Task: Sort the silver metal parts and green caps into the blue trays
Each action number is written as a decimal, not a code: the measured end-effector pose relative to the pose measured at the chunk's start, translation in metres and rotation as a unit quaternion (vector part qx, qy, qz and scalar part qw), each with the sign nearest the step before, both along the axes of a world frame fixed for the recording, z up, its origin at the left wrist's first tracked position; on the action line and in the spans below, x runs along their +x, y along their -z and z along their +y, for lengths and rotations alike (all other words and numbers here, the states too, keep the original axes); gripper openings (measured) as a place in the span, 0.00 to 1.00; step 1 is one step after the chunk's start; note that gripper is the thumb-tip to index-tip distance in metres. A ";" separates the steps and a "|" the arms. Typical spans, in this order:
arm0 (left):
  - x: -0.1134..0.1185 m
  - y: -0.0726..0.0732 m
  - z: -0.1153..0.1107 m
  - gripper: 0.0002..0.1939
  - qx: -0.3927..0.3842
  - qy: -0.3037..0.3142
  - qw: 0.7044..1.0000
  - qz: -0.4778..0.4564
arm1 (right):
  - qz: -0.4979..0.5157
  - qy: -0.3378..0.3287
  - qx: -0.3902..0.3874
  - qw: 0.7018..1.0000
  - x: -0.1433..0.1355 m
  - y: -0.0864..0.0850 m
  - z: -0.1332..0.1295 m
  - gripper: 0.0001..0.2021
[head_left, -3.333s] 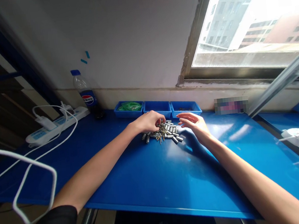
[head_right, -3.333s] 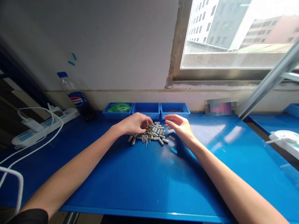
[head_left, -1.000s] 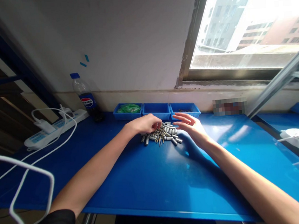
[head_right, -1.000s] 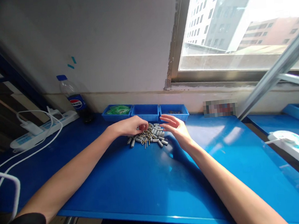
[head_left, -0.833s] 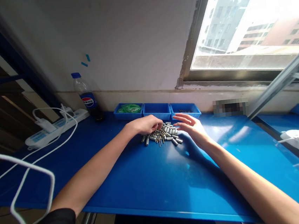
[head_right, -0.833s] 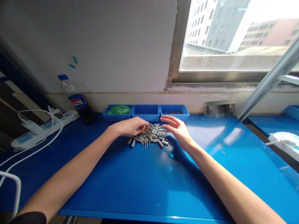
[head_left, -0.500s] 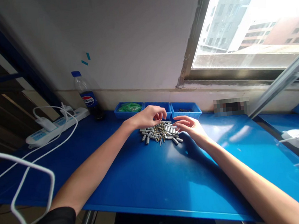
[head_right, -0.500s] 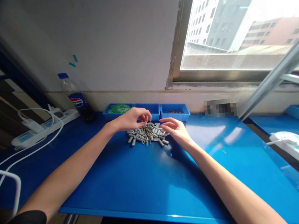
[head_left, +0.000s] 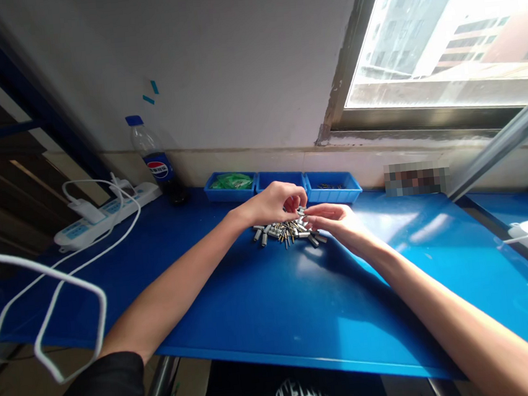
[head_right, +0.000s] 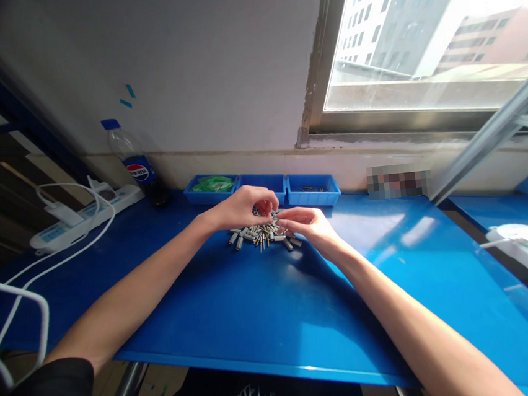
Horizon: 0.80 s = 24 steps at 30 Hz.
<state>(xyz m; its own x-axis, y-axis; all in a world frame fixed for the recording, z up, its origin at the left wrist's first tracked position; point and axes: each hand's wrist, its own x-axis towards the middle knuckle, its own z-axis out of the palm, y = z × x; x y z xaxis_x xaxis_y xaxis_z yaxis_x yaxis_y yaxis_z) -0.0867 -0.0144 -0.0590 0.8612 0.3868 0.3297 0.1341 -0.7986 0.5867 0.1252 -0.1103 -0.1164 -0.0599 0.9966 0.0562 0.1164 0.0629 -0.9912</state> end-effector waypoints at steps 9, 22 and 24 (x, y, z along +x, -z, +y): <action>-0.006 0.000 0.007 0.08 0.008 -0.039 0.995 0.088 | 0.023 0.098 0.055 0.993 0.008 0.003 0.009 0.17; -0.007 0.017 0.014 0.16 -0.006 -0.048 0.975 0.215 | 0.024 0.145 0.076 0.986 0.024 0.007 0.014 0.28; -0.006 0.018 0.014 0.15 0.001 -0.045 0.976 0.214 | 0.030 0.140 0.070 0.987 0.022 0.007 0.013 0.27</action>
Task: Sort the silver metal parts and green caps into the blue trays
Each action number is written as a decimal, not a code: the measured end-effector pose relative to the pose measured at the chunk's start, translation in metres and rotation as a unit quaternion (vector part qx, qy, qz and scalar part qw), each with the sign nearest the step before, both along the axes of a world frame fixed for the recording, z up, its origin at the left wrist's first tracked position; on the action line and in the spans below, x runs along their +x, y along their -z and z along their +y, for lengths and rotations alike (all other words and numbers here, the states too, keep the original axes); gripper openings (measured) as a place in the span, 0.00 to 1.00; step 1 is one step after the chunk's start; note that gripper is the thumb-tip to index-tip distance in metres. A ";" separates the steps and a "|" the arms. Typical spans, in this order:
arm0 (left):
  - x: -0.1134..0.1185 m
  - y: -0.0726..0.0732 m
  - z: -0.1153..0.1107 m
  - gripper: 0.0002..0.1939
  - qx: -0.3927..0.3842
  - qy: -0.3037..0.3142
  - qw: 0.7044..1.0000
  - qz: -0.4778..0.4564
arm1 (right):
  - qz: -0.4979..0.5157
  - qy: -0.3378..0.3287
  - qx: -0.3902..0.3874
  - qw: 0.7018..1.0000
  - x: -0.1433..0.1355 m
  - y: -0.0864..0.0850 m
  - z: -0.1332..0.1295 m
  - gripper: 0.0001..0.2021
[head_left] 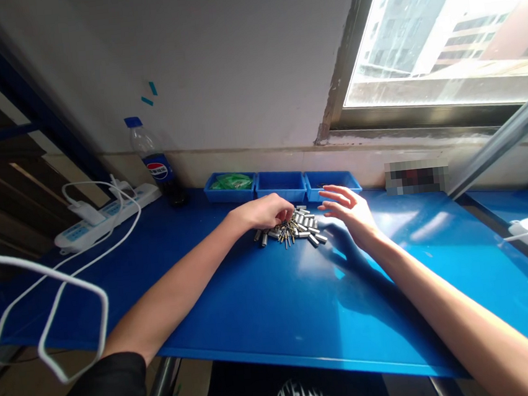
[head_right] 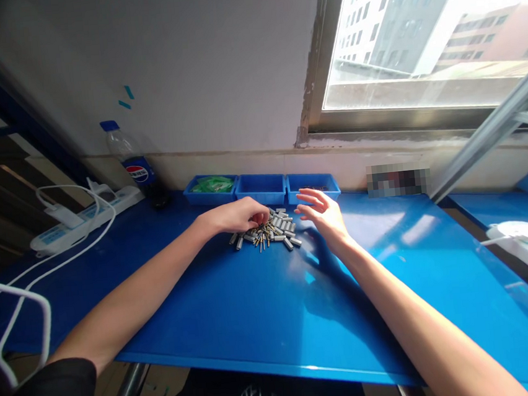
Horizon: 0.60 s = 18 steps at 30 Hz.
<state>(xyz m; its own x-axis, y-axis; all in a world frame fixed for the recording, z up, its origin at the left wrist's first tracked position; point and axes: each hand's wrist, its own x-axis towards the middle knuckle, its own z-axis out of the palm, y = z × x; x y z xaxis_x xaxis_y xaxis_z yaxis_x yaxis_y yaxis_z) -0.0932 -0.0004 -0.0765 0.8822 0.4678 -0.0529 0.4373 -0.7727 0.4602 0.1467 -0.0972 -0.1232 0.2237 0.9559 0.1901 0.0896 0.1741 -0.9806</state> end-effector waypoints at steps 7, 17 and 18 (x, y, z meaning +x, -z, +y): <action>-0.003 0.002 0.004 0.14 0.001 0.011 1.000 -0.002 | 0.005 -0.008 -0.004 1.000 0.001 0.002 0.001 0.25; -0.003 0.004 0.006 0.17 0.031 -0.033 0.999 -0.029 | 0.000 -0.015 -0.011 1.000 0.000 0.003 0.002 0.22; -0.004 0.002 0.007 0.18 0.040 -0.040 0.998 -0.035 | 0.001 -0.016 -0.011 1.000 0.000 0.003 0.002 0.21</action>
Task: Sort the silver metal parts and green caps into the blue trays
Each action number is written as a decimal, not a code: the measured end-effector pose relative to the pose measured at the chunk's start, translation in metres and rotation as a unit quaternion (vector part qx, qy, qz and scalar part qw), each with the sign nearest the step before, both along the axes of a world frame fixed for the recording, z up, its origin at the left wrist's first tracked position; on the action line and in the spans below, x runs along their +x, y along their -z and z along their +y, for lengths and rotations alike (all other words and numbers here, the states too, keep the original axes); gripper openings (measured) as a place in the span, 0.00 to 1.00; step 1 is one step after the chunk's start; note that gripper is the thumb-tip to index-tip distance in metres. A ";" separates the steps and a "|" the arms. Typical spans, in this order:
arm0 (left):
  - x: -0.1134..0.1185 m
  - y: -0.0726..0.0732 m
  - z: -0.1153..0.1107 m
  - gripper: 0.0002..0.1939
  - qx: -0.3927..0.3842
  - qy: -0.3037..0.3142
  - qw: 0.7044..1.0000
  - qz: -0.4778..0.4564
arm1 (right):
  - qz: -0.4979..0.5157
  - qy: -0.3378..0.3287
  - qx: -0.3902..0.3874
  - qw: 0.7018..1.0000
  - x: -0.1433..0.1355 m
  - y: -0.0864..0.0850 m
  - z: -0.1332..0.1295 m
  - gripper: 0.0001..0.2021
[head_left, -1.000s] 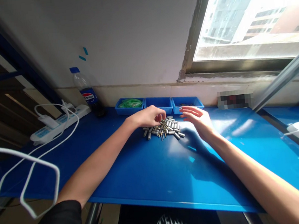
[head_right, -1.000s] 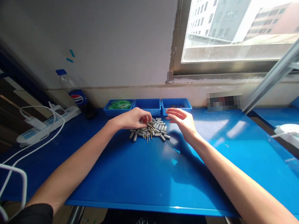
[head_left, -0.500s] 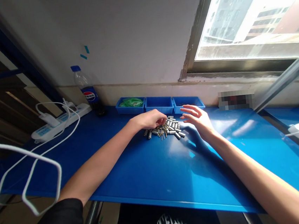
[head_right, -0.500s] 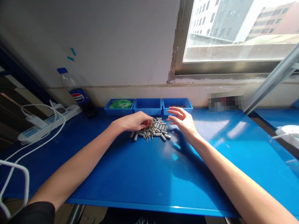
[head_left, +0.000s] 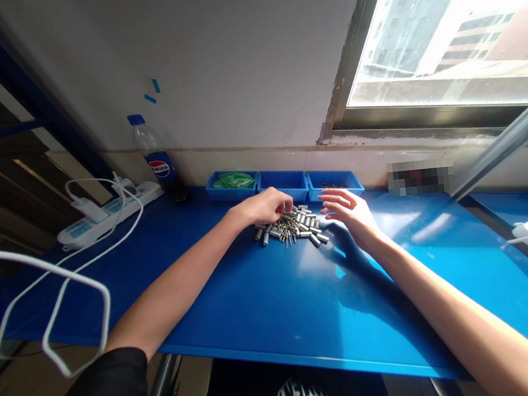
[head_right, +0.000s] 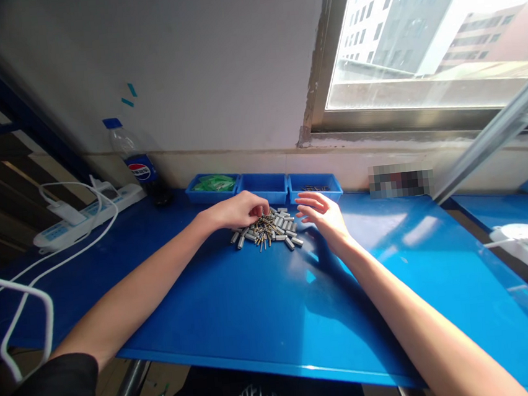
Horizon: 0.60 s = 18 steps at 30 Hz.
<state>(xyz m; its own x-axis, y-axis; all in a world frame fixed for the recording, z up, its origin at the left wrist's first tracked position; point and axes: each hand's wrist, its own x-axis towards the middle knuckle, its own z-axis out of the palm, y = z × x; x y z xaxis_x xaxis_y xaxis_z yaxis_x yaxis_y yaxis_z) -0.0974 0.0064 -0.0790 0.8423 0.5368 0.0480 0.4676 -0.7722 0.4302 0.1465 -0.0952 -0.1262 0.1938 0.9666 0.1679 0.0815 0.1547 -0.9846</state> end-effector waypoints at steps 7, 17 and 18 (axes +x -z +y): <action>-0.002 -0.013 0.002 0.14 0.048 -0.033 0.991 -0.122 | -0.011 -0.010 -0.021 1.000 -0.004 -0.006 -0.004 0.20; 0.017 -0.008 -0.012 0.06 -0.058 -0.035 0.957 -0.283 | -0.010 -0.128 -0.062 0.990 -0.022 -0.011 -0.014 0.21; 0.018 -0.006 -0.013 0.07 -0.068 -0.032 0.956 -0.283 | 0.004 -0.131 -0.065 0.989 -0.023 -0.009 -0.014 0.20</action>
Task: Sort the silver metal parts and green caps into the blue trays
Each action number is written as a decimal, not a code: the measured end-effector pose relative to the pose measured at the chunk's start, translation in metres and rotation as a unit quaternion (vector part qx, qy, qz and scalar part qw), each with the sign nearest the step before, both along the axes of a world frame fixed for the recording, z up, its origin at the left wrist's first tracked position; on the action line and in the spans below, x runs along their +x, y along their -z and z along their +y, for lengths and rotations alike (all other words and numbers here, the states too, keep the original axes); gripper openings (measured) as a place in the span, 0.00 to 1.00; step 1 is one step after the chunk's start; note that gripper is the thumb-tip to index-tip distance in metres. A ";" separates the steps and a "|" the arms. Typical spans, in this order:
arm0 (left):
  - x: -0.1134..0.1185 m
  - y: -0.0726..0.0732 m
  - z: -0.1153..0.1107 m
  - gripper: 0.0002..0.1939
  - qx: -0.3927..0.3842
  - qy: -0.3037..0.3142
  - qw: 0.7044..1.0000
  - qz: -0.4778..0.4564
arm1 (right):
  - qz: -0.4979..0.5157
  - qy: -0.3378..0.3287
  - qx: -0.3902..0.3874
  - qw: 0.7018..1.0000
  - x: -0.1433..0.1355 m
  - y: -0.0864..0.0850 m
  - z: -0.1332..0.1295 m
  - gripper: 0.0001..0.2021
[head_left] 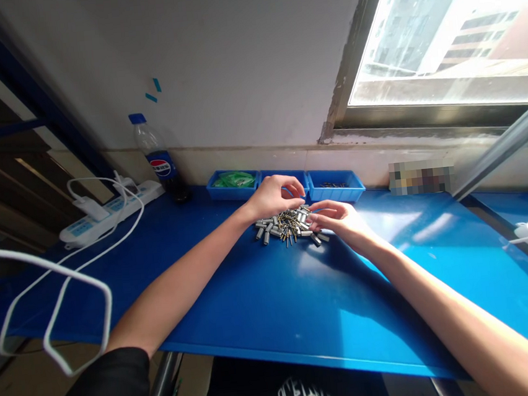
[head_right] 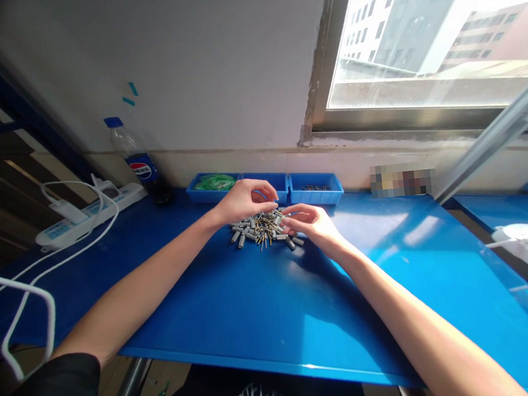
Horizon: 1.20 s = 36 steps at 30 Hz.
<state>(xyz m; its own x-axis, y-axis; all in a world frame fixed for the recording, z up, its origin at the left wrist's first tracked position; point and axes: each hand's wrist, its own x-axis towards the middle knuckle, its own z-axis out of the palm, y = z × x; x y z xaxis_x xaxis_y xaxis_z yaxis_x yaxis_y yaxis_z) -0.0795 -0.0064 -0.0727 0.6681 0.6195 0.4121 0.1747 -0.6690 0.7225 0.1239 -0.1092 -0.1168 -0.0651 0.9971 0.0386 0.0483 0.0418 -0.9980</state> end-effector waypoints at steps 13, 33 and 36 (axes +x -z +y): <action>0.001 0.000 -0.007 0.11 -0.076 0.084 0.994 -0.001 | 0.079 0.026 -0.006 0.997 -0.001 0.001 0.002 0.14; -0.015 0.014 0.010 0.11 0.075 -0.013 0.957 0.281 | 0.012 0.162 0.076 0.984 0.020 0.014 0.013 0.23; -0.013 0.014 0.006 0.13 0.066 -0.026 0.958 0.276 | 0.004 0.151 0.073 0.986 0.018 0.016 0.012 0.23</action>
<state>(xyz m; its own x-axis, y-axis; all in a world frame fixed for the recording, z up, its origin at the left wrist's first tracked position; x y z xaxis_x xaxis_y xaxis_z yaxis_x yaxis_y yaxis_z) -0.0927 -0.0001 -0.0864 0.7761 0.6253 0.0816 0.5425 -0.7281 0.4190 0.1418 -0.0969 -0.1323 0.2348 0.9549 0.1816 0.0722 0.1692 -0.9829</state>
